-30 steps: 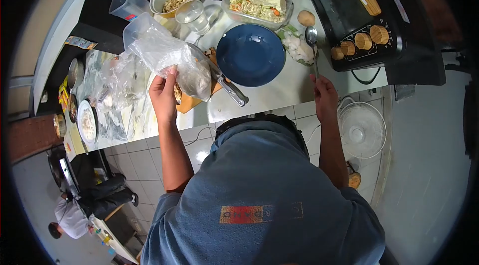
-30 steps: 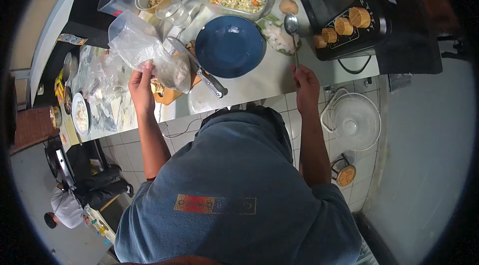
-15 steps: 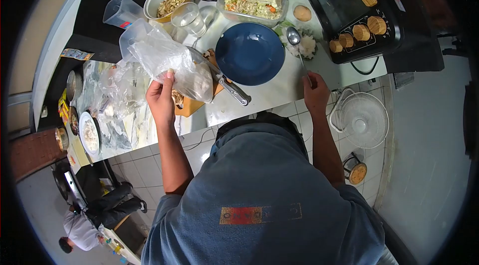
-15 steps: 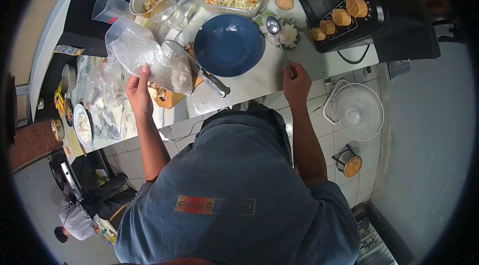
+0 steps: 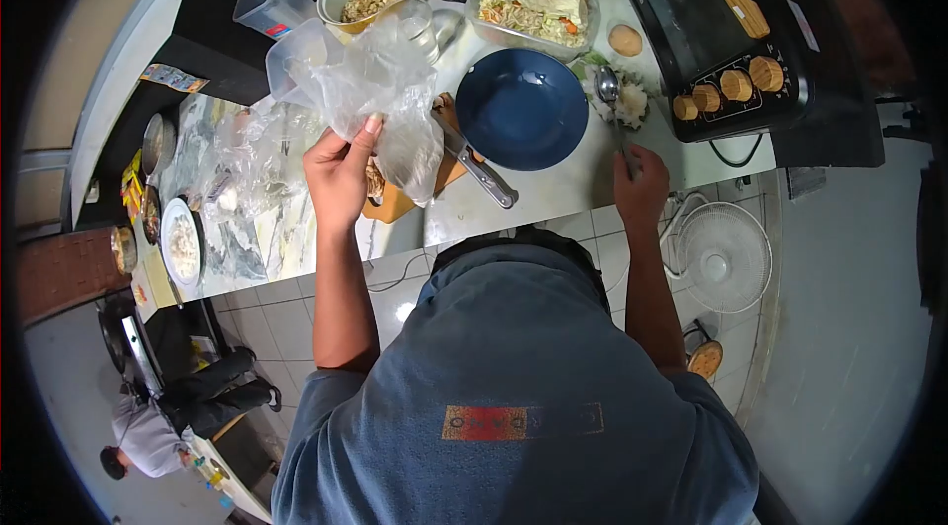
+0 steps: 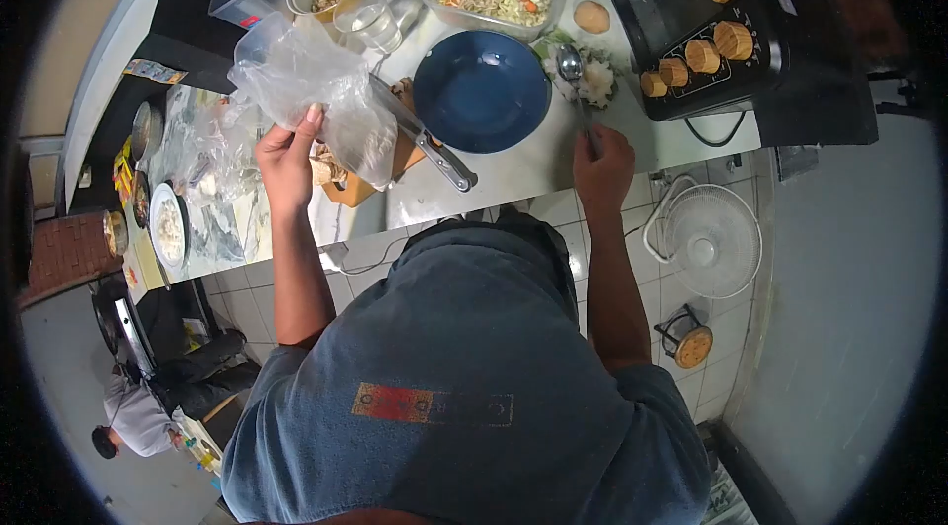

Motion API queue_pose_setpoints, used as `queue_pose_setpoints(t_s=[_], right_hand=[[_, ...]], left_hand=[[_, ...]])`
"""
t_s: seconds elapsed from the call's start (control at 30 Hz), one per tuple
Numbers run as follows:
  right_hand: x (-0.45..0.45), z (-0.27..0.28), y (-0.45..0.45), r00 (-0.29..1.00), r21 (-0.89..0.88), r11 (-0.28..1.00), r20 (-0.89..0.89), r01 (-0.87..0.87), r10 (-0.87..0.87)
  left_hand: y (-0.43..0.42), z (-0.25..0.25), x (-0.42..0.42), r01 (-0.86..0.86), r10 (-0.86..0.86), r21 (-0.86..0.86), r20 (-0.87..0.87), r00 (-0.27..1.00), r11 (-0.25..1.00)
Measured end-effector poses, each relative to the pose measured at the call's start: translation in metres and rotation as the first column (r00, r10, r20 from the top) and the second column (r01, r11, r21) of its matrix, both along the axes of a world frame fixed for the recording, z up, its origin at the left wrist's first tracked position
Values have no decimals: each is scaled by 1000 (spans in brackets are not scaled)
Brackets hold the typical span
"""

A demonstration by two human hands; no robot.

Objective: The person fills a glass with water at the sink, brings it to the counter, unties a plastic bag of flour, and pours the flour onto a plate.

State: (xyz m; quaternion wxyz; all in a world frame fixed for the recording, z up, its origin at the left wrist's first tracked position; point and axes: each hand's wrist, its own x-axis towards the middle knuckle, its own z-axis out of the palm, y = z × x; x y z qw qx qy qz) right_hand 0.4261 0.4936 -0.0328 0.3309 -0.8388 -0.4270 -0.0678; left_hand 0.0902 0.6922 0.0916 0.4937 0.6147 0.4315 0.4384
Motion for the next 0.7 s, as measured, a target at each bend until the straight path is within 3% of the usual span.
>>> queue_pose_setpoints(t_s=[0.07, 0.13, 0.17, 0.23, 0.27, 0.33, 0.37, 0.43, 0.6, 0.7], right_hand=[[-6, 13, 11, 999, 13, 1000, 24, -22, 21], [-15, 26, 30, 955, 144, 978, -233, -153, 184], [-20, 36, 41, 956, 151, 977, -229, -150, 183], [-30, 58, 60, 805, 201, 904, -410, -378, 428], [-35, 69, 68, 809, 206, 905, -406, -373, 426], [-47, 93, 81, 587, 342, 755, -480, -560, 652], [-54, 104, 86, 592, 346, 756, -474, -556, 652], [-68, 123, 96, 636, 452, 688, -291, -568, 715], [-78, 151, 96, 738, 425, 768, -279, -479, 614], [-68, 154, 92, 776, 380, 792, -239, -478, 583]], left_hand=[[3, 14, 4, 27, -27, 37, -8, 1000, 999], [6, 31, 12, 88, -86, 65, -32, 996, 994], [8, 38, 16, 123, -121, 81, -30, 992, 989], [10, 55, 28, 148, -147, 88, -26, 989, 985], [10, 62, 35, 171, -170, 86, -24, 985, 982], [8, 75, 51, 190, -185, 123, -49, 982, 974], [6, 81, 61, 187, -182, 127, -51, 982, 974], [3, 88, 80, 178, -168, 139, -80, 983, 974], [-1, 94, 128, 184, -175, 123, -79, 981, 975], [2, 91, 148, 281, -269, 150, -97, 958, 948]])
